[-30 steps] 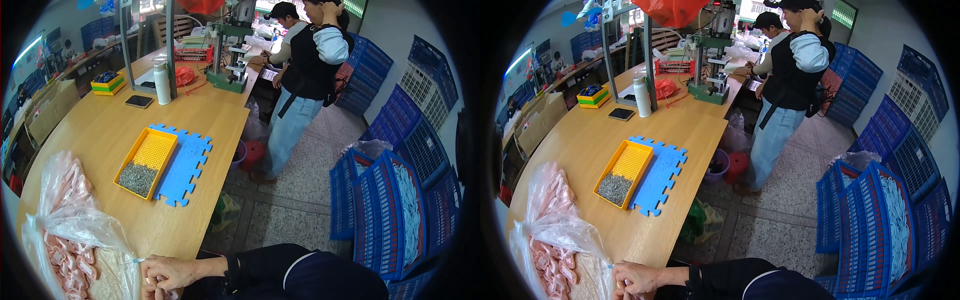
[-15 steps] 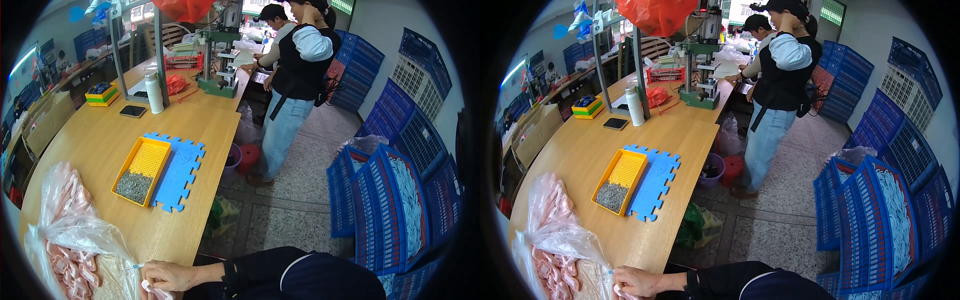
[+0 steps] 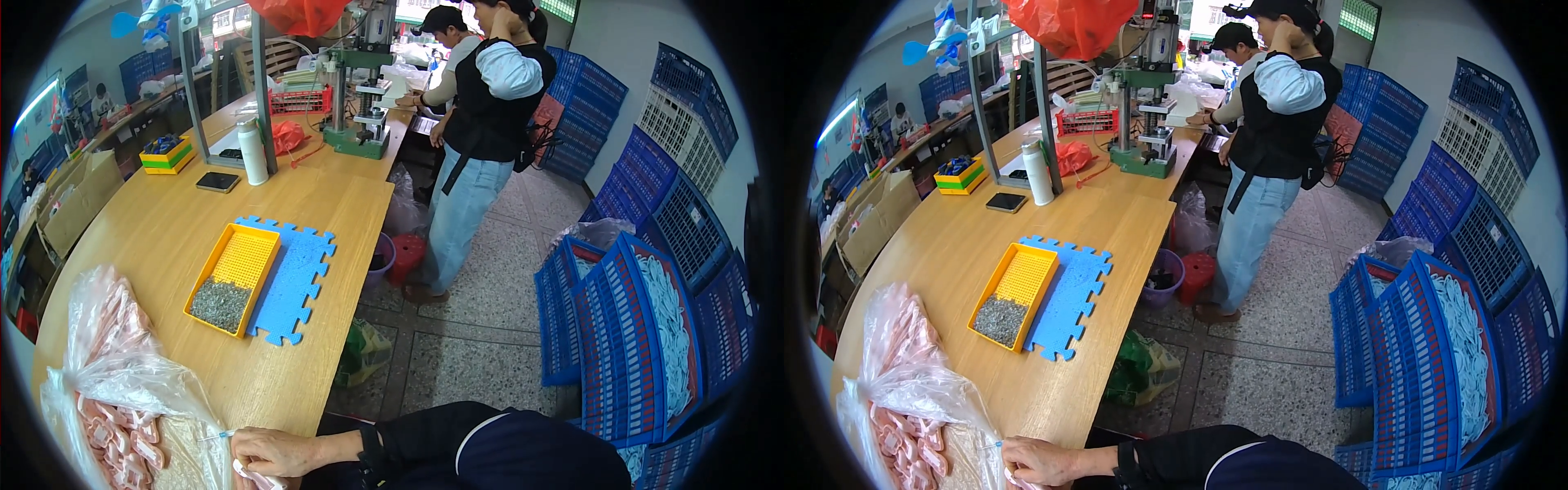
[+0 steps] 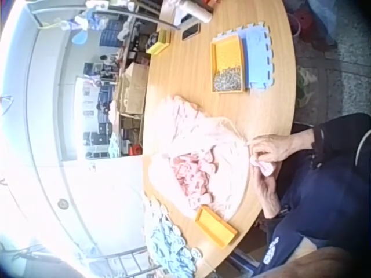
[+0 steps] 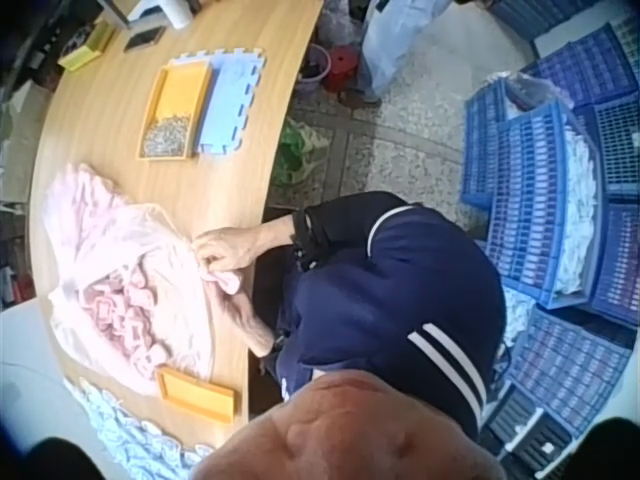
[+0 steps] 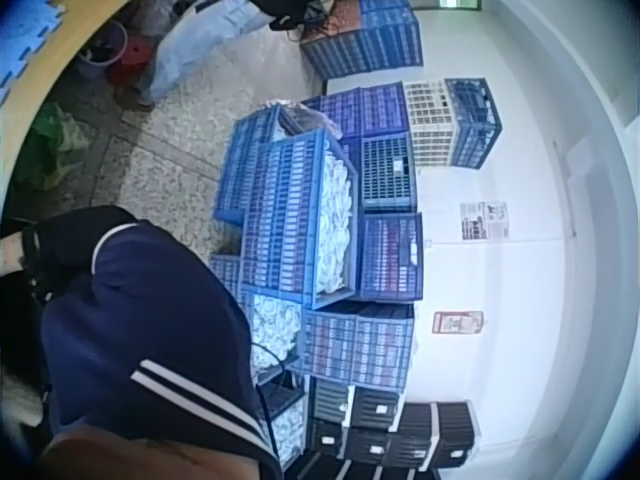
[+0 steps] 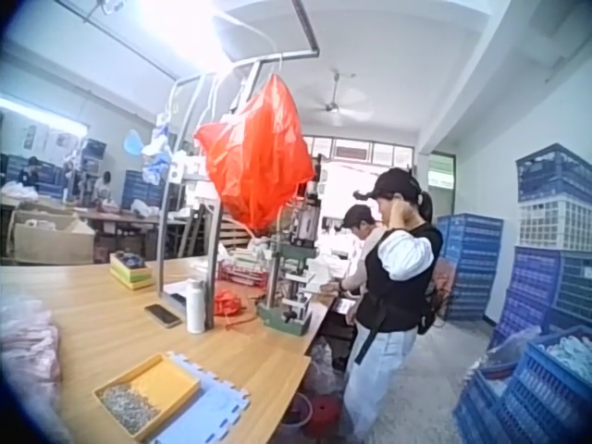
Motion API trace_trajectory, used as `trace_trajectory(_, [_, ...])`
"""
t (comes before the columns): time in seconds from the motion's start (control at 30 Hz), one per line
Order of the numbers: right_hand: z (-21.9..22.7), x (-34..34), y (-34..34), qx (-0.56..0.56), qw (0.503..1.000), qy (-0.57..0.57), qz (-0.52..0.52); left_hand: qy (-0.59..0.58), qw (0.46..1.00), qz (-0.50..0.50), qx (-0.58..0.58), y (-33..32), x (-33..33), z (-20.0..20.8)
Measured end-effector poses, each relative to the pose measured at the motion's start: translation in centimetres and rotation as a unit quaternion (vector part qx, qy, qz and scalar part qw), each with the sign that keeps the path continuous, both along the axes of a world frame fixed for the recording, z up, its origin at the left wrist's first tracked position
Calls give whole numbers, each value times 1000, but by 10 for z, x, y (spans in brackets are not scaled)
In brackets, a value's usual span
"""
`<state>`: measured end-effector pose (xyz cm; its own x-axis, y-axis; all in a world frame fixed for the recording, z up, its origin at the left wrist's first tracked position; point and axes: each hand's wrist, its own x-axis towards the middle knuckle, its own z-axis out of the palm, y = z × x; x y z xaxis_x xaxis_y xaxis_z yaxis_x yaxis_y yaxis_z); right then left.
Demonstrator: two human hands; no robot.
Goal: The person is assembling small pink plastic enclosures by inserting metal pins and snaps.
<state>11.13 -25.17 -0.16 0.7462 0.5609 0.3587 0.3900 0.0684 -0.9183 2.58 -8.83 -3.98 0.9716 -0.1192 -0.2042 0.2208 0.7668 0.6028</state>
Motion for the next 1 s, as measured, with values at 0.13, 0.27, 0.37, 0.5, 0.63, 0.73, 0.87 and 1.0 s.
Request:
trace_trajectory(0.13, [-10,0,12,-15,1000,-1,21,20,999,13,-22,10,-12,-10])
trace_trajectory(0.27, [0,2,16,-4,997,68,38,28,991,131,4,-2,-11,2])
trace_trajectory(0.37, [5,14,-3,-15,999,15,-27,41,995,88,-14,-14,8,16])
trace_trajectory(0.5, [3,25,9,-82,996,21,24,52,990,103,-79,2,-3,15])
trace_trajectory(0.63, [7,16,30,-105,993,10,55,64,984,134,-95,13,-16,15])
trace_trajectory(0.73, [4,10,40,-122,991,-2,50,64,983,141,-100,16,-20,13])
trace_trajectory(0.87, [3,6,44,-140,989,-47,31,65,984,138,-89,19,-24,10])
trace_trajectory(1.0, [2,6,47,-147,986,-67,31,75,981,148,-99,18,-23,12])
